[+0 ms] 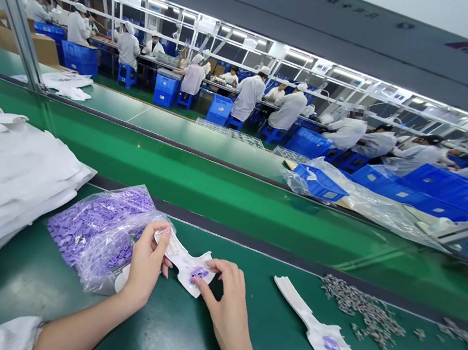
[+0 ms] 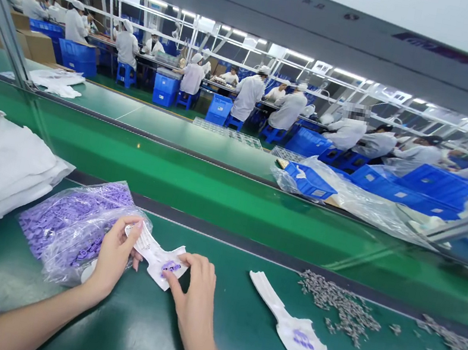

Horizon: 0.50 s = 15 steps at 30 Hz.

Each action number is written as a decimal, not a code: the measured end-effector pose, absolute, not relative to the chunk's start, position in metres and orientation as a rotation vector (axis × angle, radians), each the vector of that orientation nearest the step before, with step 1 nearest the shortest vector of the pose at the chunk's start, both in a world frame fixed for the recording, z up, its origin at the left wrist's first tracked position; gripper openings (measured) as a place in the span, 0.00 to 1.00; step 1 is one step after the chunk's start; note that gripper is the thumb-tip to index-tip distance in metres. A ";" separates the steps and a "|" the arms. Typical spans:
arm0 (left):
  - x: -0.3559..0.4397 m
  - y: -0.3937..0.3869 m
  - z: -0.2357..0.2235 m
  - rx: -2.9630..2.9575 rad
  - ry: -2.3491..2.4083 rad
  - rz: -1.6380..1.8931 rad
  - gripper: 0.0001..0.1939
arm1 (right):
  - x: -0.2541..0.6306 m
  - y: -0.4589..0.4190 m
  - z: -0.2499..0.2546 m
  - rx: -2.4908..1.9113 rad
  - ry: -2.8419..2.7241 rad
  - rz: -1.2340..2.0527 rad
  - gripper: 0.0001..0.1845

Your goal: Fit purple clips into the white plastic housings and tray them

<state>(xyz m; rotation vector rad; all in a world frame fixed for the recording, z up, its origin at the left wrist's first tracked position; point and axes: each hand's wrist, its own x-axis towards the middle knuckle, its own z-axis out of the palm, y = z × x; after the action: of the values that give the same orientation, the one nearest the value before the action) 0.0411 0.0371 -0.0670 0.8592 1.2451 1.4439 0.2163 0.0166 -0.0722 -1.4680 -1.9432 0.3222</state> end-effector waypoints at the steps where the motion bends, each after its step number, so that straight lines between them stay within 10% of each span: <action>1: 0.041 0.037 -0.067 0.858 1.244 1.442 0.22 | 0.216 0.016 -0.072 -1.478 -1.949 0.338 0.16; 15: 0.040 0.037 -0.065 0.825 1.204 1.443 0.21 | 0.217 0.016 -0.065 -1.541 -1.784 0.503 0.14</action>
<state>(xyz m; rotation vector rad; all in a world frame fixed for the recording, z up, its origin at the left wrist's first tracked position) 0.0399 0.0366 -0.0650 0.8250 1.2042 1.4427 0.2168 0.0158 -0.0651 -1.5411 -1.7842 0.5026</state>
